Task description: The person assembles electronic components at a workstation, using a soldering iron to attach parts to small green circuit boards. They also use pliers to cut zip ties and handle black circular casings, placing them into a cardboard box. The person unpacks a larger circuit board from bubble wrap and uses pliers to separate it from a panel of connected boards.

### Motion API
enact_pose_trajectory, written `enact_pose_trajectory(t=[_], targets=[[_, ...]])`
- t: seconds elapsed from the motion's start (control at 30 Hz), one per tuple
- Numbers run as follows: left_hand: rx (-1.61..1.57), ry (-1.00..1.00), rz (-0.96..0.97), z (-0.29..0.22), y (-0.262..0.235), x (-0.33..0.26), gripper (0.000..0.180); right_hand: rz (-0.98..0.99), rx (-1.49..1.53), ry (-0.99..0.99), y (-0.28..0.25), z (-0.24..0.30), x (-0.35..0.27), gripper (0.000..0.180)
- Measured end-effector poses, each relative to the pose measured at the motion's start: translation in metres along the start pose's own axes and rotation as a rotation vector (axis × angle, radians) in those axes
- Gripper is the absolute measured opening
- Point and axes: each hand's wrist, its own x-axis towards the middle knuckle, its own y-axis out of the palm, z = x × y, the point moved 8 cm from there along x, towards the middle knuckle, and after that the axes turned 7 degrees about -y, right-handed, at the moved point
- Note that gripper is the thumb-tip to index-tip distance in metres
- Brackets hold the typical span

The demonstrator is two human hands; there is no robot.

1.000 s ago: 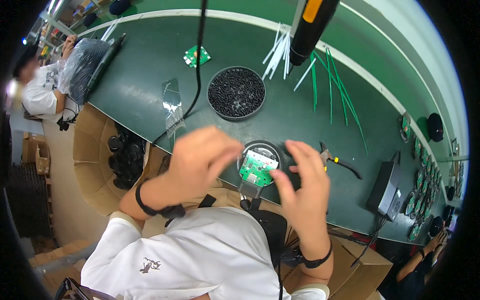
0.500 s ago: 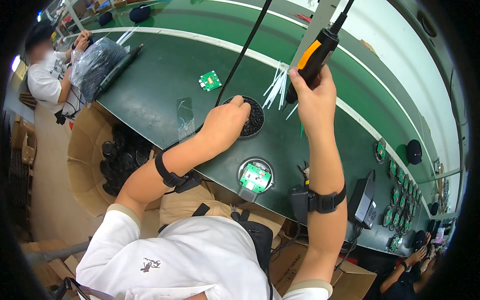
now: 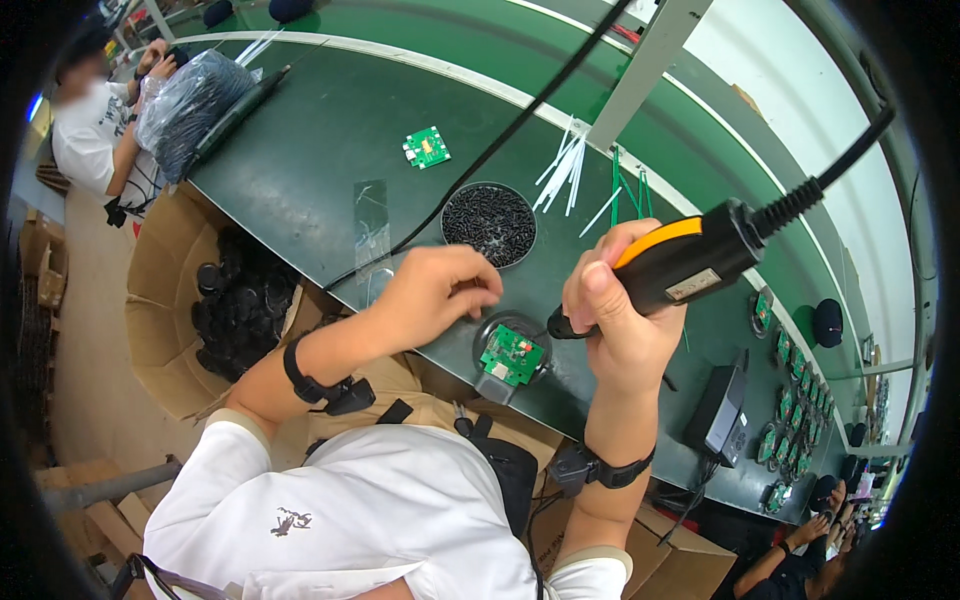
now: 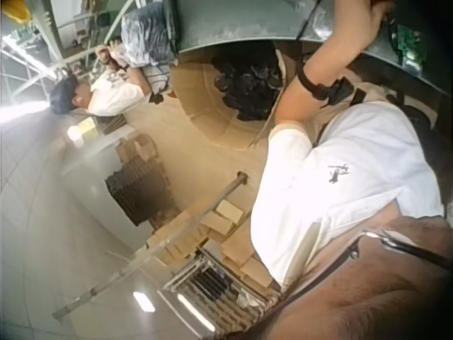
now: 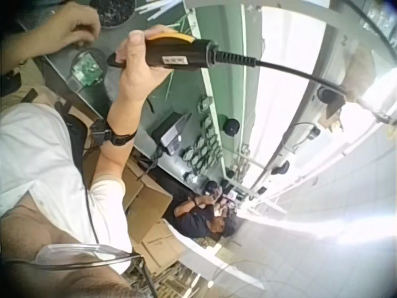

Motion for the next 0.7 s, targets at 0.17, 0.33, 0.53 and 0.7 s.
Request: enact_pose_trajectory(t=[0.17,0.33,0.53,0.7], targets=[[-0.104,-0.068,0.027,0.004,0.016,-0.022,0.014,-0.055,-0.039,-0.071,0.007,0.003,-0.009,0.029],[-0.085,-0.04,-0.027,0.002,0.019,-0.025,0.017,-0.047,0.039,-0.1,0.019,0.002,-0.012,0.029],[-0.116,-0.021,-0.027,0.003,0.021,-0.026,0.019,-0.036,0.057,-0.131,0.024,-0.001,-0.014,0.03],[-0.055,0.024,-0.035,0.003,0.021,-0.026,0.018,-0.043,0.066,-0.11,0.024,-0.005,-0.015,0.031]])
